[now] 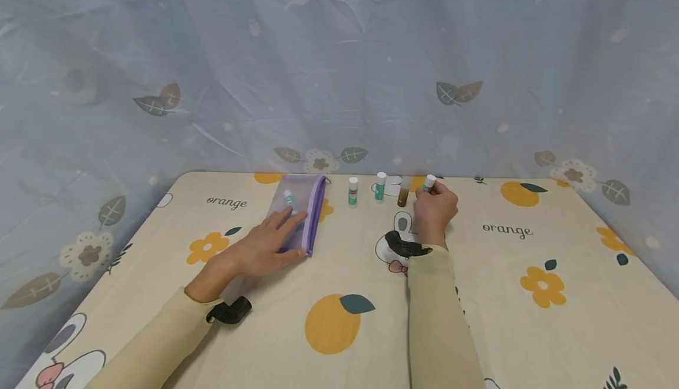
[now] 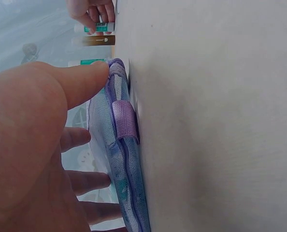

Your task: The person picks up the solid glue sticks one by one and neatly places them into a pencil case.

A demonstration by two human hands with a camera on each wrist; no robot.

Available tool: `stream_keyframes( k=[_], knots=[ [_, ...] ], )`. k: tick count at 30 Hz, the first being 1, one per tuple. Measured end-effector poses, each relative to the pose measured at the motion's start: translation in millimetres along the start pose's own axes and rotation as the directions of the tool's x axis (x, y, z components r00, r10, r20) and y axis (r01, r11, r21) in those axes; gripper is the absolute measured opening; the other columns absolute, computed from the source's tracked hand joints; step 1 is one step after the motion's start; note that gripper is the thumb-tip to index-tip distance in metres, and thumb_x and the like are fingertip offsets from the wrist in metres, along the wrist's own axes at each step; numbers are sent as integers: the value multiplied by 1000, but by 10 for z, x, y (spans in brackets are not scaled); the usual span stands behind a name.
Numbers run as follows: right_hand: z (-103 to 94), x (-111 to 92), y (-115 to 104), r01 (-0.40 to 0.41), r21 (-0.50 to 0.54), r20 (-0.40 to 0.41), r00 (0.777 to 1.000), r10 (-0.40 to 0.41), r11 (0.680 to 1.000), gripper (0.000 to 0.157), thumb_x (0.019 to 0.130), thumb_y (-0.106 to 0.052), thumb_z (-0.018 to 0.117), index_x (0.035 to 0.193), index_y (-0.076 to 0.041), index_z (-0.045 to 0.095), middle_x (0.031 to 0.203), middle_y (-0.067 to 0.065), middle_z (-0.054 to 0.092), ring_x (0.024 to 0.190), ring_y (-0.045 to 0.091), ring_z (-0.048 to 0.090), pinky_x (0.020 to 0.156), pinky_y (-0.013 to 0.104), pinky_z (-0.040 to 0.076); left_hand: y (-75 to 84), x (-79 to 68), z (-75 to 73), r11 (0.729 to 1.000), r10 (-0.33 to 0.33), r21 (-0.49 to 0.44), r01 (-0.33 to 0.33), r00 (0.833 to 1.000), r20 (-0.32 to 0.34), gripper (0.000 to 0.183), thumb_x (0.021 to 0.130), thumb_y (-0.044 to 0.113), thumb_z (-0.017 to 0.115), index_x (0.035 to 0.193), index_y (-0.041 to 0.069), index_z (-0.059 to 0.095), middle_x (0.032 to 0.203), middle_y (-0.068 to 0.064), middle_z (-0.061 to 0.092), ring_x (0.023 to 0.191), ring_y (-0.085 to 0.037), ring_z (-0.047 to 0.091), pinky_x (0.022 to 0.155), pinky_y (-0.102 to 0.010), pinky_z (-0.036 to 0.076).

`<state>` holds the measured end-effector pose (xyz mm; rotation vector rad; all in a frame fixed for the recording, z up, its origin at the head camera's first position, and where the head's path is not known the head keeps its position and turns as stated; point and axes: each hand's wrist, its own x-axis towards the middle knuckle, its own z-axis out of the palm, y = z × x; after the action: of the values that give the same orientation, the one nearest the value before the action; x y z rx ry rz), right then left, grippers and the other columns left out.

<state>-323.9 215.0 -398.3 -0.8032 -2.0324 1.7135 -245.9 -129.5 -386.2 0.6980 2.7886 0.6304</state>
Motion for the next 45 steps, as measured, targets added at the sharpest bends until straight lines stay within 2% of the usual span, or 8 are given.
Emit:
stream_keyframes(
  k=[9, 15, 21, 30, 41, 45],
  knots=[
    [3, -17, -6, 30, -22, -5, 1000, -30, 999, 46, 103, -14, 64, 149, -10, 62, 149, 14, 65, 142, 26, 57, 120, 43, 46, -16, 12, 4, 1000, 22, 14, -22, 1000, -15, 82, 106, 45, 59, 171, 12, 21, 176, -31, 10, 161, -58, 11, 123, -77, 22],
    [-18, -22, -42, 26, 16, 6, 1000, -26, 1000, 45, 104, -15, 63, 149, -10, 63, 150, 12, 65, 139, 23, 58, 118, 41, 48, -3, 20, 3, 1000, 5, 18, -4, 1000, -5, 83, 106, 47, 59, 172, 16, 19, 177, -28, 7, 162, -56, 9, 125, -76, 20],
    [-47, -27, -95, 44, 6, 1, 999, -44, 999, 43, 104, -16, 64, 146, -13, 66, 145, 11, 69, 128, 19, 62, 109, 35, 51, 17, 15, 1, 1000, 2, 19, -2, 1000, -2, 83, 106, 49, 59, 172, 17, 19, 178, -27, 6, 162, -55, 9, 125, -75, 20],
    [-63, 4, -211, 50, -37, -17, 999, -50, 998, 48, 103, -17, 65, 150, -14, 62, 149, 9, 66, 139, 22, 63, 117, 37, 50, 24, 8, -14, 1000, 6, 15, -6, 1000, -8, 83, 106, 46, 59, 171, 15, 20, 177, -29, 7, 161, -57, 10, 124, -76, 21],
    [-79, -12, -318, 83, 21, -31, 996, -82, 996, 49, 103, -18, 68, 151, -13, 60, 148, 9, 67, 135, 21, 66, 113, 35, 53, 10, 6, 0, 1000, 21, 14, -21, 1000, -20, 82, 106, 45, 59, 171, 12, 22, 175, -31, 11, 160, -59, 13, 123, -77, 23],
    [-86, -26, -345, 85, 16, -50, 995, -84, 996, 46, 102, -16, 68, 147, -12, 59, 145, 9, 69, 132, 22, 69, 111, 36, 54, 1, 6, 7, 1000, 22, 17, -22, 1000, -20, 82, 106, 45, 60, 171, 13, 21, 175, -31, 11, 160, -59, 12, 123, -77, 23]
  ],
)
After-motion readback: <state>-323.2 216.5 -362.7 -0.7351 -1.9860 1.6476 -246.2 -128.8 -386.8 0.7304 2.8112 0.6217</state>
